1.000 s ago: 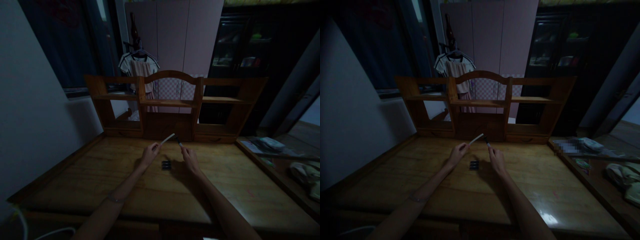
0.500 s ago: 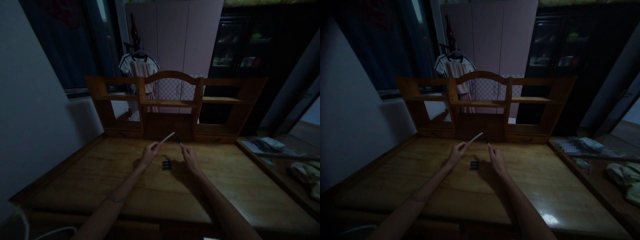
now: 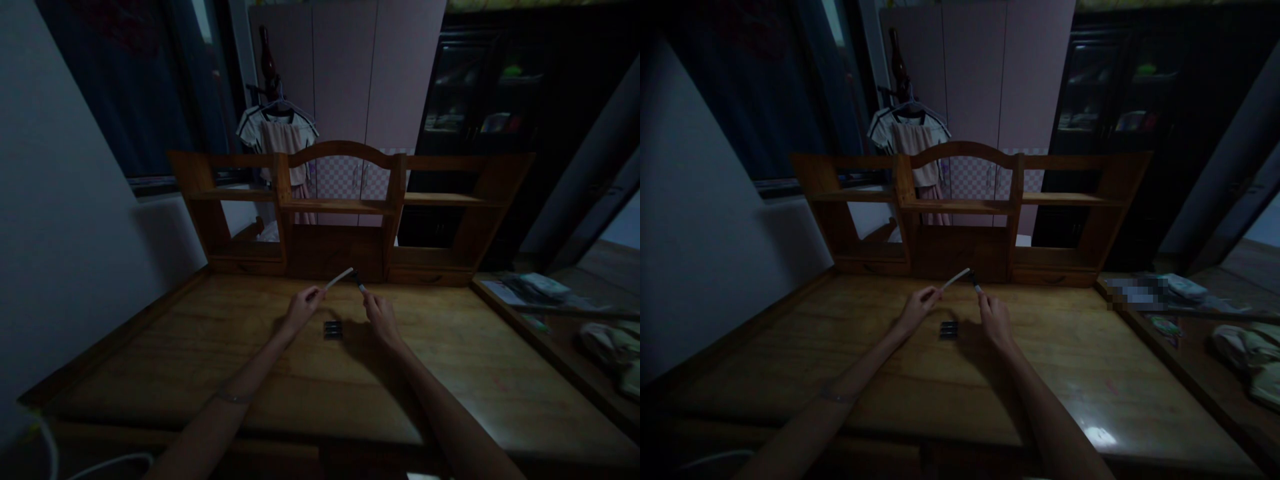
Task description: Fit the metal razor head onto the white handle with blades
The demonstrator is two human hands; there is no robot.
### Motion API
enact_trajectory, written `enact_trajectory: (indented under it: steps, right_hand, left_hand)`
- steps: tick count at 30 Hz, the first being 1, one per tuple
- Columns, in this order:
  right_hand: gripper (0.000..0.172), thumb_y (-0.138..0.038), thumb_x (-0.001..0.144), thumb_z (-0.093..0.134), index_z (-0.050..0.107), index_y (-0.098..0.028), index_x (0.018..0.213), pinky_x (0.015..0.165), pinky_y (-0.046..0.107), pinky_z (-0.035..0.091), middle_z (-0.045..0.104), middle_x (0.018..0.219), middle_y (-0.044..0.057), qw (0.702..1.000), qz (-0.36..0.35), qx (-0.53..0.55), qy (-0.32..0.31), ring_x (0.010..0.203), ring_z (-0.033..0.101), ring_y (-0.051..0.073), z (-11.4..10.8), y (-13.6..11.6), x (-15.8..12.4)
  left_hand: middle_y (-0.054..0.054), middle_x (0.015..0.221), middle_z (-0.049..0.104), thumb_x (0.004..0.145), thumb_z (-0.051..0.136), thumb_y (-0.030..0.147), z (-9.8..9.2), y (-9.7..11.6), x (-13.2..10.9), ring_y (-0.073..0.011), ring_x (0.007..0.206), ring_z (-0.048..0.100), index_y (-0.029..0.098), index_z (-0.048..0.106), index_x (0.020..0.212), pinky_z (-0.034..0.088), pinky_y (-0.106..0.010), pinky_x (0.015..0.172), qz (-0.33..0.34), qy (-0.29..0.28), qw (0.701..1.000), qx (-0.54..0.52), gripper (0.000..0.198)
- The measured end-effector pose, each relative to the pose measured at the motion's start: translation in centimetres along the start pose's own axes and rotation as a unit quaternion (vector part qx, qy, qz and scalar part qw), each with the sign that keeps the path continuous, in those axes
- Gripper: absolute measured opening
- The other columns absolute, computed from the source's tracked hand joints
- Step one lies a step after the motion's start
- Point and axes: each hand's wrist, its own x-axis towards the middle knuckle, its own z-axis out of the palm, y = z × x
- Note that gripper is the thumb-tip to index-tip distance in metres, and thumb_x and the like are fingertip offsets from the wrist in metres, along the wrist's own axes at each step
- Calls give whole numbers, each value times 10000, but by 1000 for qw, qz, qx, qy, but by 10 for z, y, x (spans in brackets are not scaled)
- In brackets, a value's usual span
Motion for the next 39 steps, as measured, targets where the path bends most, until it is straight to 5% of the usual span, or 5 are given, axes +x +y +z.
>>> enact_trajectory:
  steps: [39]
  right_hand:
    - [467,-448,886,339,515,-151,572,478,240,197,448,511,-4,997,-35,-71,0,493,418,112,-4,-5,-1]
  left_hand:
    - [-9,728,642,863,463,451,-2,1,-1,-148,701,585,166,644,790,416,-210,645,25,0,999,26,346]
